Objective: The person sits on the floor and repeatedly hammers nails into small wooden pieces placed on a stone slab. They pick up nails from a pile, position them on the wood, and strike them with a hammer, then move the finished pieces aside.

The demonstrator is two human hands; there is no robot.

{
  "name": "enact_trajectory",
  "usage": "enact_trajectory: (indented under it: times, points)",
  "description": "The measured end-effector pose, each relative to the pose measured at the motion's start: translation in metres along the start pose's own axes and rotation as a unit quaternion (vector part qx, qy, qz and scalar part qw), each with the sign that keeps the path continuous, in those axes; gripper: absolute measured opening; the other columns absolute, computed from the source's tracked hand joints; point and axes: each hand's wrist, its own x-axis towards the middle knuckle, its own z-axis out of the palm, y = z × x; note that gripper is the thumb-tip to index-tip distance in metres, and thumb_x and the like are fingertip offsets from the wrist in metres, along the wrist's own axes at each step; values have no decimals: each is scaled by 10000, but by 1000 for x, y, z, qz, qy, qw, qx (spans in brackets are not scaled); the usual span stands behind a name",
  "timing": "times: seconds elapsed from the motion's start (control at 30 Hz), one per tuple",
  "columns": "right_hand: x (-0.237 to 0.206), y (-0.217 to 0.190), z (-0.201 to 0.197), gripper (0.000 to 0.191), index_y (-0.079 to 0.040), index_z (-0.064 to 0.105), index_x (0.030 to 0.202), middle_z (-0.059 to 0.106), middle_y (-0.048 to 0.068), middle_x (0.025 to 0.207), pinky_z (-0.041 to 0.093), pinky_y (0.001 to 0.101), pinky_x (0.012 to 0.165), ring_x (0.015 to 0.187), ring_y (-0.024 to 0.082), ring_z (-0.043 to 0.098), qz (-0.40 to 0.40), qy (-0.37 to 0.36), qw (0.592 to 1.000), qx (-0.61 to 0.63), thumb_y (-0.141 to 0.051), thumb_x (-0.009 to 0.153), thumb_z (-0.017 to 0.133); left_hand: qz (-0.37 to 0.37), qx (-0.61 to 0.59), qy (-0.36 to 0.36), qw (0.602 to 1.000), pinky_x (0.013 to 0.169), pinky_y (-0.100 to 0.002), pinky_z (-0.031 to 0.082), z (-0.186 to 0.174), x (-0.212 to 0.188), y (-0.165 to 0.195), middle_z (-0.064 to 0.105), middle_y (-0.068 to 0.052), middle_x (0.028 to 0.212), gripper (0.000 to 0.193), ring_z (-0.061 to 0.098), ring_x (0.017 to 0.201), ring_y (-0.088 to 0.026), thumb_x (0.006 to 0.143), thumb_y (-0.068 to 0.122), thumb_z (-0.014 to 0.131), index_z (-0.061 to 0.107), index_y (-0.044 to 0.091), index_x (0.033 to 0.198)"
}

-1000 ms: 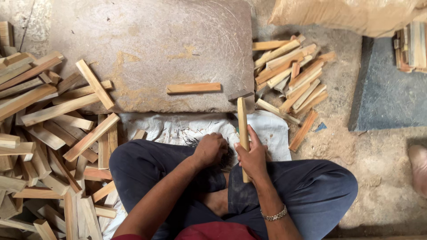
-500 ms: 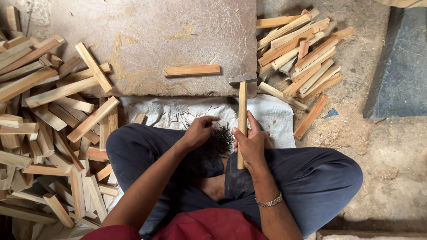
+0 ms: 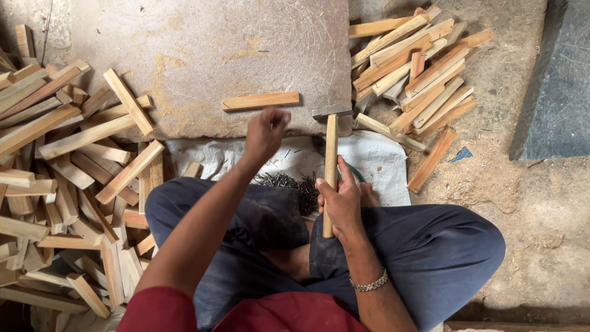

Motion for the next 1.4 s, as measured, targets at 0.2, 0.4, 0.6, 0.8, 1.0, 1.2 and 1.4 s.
enact_trajectory:
  times: [0.2,0.4,0.6,0.8,1.0,1.2,1.4]
  points:
    - [2,0,3,826,-89,236,1619,611,41,809,466,220,393,521,59,533,-3,-2,1000,22,-47,905,649,185,3,91,979,851,-332,614,-1,59,15,755,-81,1072,136,734,928,-194,983,64,609,741,77,1014]
    - [6,5,2,830,-76,232,1626,610,47,801,457,212,397,527,52,530,-6,-9,999,42,-27,909,647,232,-6,91,968,832,-368,594,-3,61,15,743,-81,1043,122,732,940,-235,971,39,657,739,75,1052]
    - [8,6,5,819,-60,252,1620,617,37,822,460,204,407,527,48,527,-15,-8,999,51,-7,901,640,244,27,106,964,819,-383,589,-3,61,14,746,-63,1031,132,722,951,-241,972,52,653,751,94,1051]
    - [7,4,6,826,-68,244,1621,606,34,812,456,202,405,525,44,519,-13,-9,998,54,-10,900,643,243,41,106,963,826,-374,596,2,63,10,747,-42,1015,98,721,958,-223,988,89,655,745,110,1021]
    - [7,2,6,816,-67,245,1620,608,37,813,469,199,407,537,44,539,-7,-8,999,30,-13,906,636,252,64,120,958,733,-309,617,10,67,1,750,-33,996,102,713,886,-146,1026,145,655,755,125,1032]
    - [7,4,7,800,-70,270,1615,617,58,817,457,210,406,535,63,531,-22,8,999,-30,-28,908,644,290,86,157,940,667,-274,594,16,66,-3,754,-24,968,98,685,833,-117,1025,171,685,774,142,1056]
    - [3,-9,5,721,-17,445,1538,716,182,1239,559,400,823,916,309,693,-347,88,826,-436,-130,891,742,319,86,176,927,737,-284,588,9,59,1,760,3,995,142,691,885,-135,974,123,702,780,171,1083]
